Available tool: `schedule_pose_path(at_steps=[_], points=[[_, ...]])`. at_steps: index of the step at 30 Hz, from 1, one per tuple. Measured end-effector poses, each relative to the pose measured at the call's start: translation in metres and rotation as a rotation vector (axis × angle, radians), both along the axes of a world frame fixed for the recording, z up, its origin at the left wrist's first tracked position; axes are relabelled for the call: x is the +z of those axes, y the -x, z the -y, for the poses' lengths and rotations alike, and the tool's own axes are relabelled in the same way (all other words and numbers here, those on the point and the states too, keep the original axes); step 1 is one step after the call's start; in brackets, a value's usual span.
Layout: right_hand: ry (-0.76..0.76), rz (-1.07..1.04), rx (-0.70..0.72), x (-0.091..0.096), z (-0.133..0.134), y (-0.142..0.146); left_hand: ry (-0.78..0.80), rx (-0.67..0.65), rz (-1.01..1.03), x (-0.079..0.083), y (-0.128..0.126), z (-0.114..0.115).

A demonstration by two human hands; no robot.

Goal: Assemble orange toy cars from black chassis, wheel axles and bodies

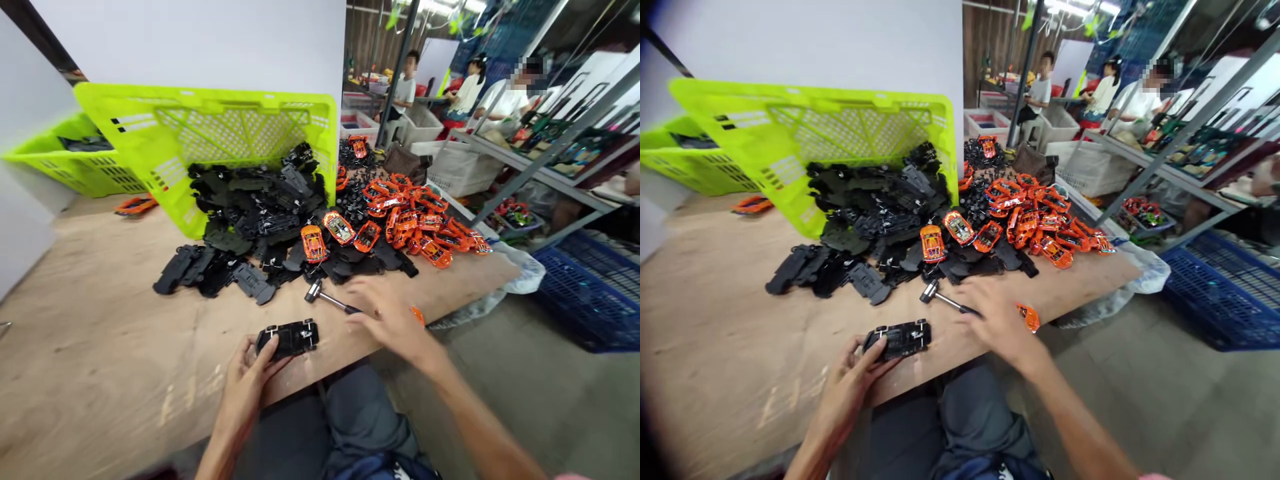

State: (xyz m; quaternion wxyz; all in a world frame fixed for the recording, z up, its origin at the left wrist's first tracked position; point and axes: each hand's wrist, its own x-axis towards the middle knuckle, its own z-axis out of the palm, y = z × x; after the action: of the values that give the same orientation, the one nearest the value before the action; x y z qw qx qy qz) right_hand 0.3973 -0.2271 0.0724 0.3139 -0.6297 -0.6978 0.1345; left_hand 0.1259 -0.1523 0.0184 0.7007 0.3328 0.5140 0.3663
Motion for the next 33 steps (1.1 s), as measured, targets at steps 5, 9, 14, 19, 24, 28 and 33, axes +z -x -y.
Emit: schedule_pose_path(at_steps=[5,9,14,19,24,28,33], points=[[0.128,0.205,-0.178,-0.026,0.058,-0.095,-0.029,0.06,0.018,-0.002,0.001,0.0],[0.239,0.257,-0.449,-0.046,0.057,-0.105,-0.063,0.057,0.02,-0.005,-0.001,0.002],[0.256,0.251,-0.325,-0.027,0.046,-0.122,-0.067,0.075,-0.08,0.002,0.002,0.005],[0.195,0.491,0.065,-0.013,0.041,-0.162,-0.06,0.017,-0.058,0.006,0.008,0.004],[0.159,0.323,0.102,0.003,0.016,-0.126,-0.051,-0.014,-0.007,0.002,0.008,0.007],[0.104,0.041,0.287,0.005,-0.018,-0.023,-0.011,-0.034,0.108,0.0,0.005,0.007],[0.027,-0.006,0.436,-0.022,-0.05,0.072,0.063,-0.08,0.257,-0.003,0.007,0.002]])
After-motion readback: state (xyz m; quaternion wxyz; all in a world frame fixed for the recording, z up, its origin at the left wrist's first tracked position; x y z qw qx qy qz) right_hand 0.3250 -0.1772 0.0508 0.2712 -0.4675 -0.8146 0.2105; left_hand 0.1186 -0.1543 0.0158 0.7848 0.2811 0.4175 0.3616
